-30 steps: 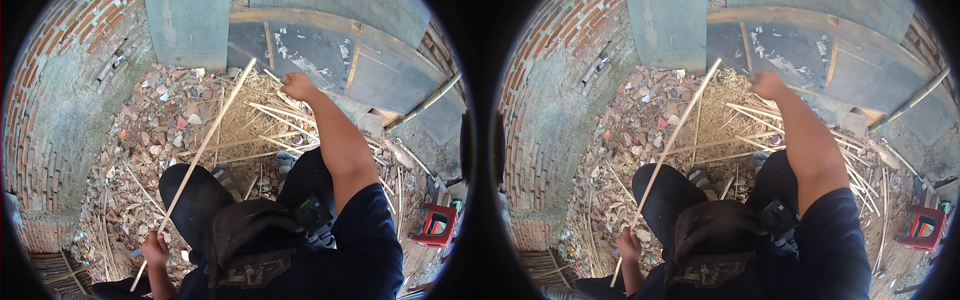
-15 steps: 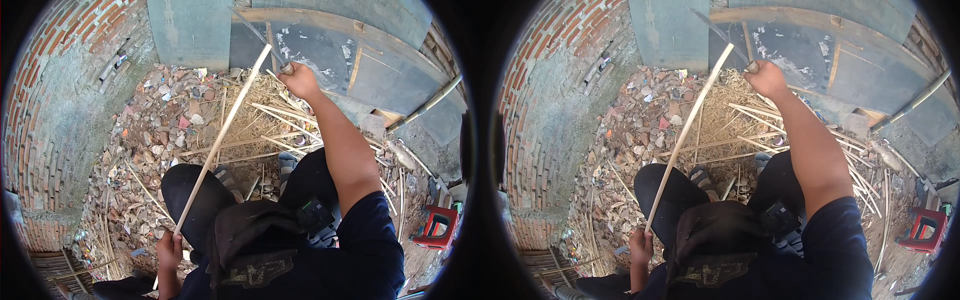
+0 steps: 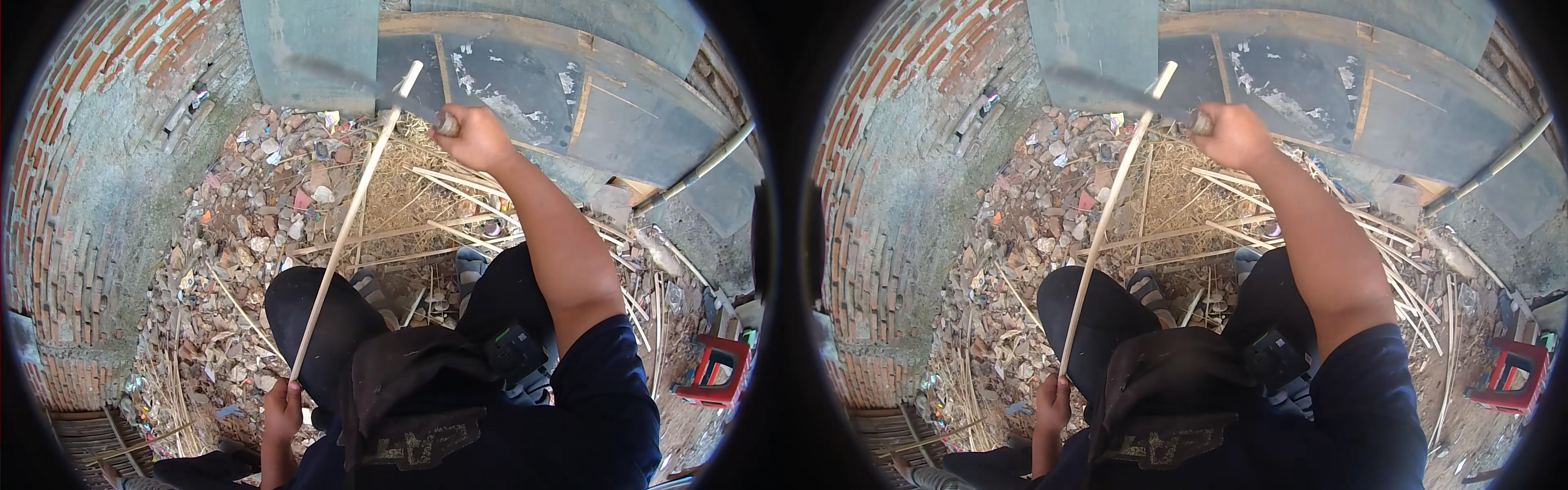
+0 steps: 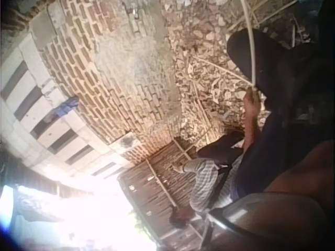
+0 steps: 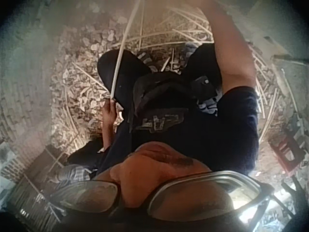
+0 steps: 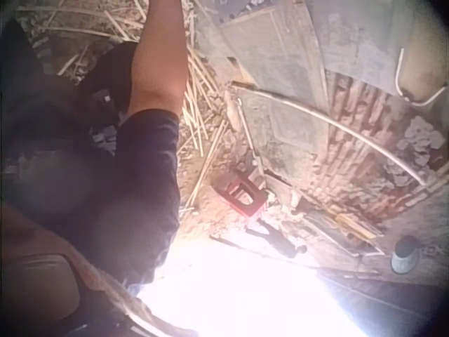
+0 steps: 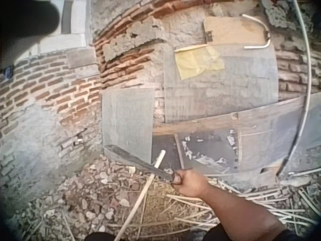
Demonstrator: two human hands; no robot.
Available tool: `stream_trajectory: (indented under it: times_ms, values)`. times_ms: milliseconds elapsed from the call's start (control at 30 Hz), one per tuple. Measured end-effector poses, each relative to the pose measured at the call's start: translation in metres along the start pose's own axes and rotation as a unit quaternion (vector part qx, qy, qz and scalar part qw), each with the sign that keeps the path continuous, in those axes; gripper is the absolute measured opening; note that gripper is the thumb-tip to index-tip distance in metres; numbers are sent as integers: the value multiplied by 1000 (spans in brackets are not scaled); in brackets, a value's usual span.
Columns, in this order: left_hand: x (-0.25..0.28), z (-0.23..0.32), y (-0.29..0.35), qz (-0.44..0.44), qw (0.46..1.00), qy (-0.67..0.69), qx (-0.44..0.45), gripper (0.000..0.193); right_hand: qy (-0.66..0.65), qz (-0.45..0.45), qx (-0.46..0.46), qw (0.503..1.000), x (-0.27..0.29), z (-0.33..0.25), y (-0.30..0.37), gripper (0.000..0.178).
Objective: The person holds a bamboo strip and repeatedly shaves it down using a machete.
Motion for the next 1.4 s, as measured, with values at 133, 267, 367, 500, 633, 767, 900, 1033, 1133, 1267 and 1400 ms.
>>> stream_trajectory:
  times_ms: [133,267,367,500,633,767,900,1033,1133,1267,1400]
  values:
    - [1,7,2,13,999,-33,19,42,120,-108,136,977,-17,-18,4,23]
    - [-1,7,6,44,992,-118,25,39,181,-183,116,959,-19,-35,7,24]
    - [-5,16,3,71,987,-147,11,36,78,-173,44,981,-25,0,-2,24]
    - [-3,20,6,96,982,-164,13,36,114,-250,49,960,-37,-7,0,25]
    - [-3,-5,-1,148,953,-265,-16,31,132,-274,102,947,-48,-20,4,25]
    - [-2,-2,-8,148,955,-257,-24,31,-10,-279,-8,960,-59,32,-14,22]
    - [1,2,0,136,956,-259,-13,31,20,-257,34,966,-57,-3,-10,21]
    - [-2,-9,4,159,952,-259,-34,35,85,-311,52,945,-59,-1,-10,23]
    - [2,-7,-6,139,953,-269,-23,34,70,-194,-30,978,-54,43,-18,24]
    - [5,4,-4,110,958,-266,0,34,43,-201,-3,979,-46,23,-13,22]
    - [8,-4,2,120,959,-258,0,33,161,-251,114,948,-52,-31,3,22]
Point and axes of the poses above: each hand's wrist, its own y-axis away from the middle knuckle, its own x-axis out of the back of the hand, z = x × y, the point moved 3 cm from there along -y, towards the middle knuckle, and after that the axes turned 13 degrees about -z, right-handed, at the moved point
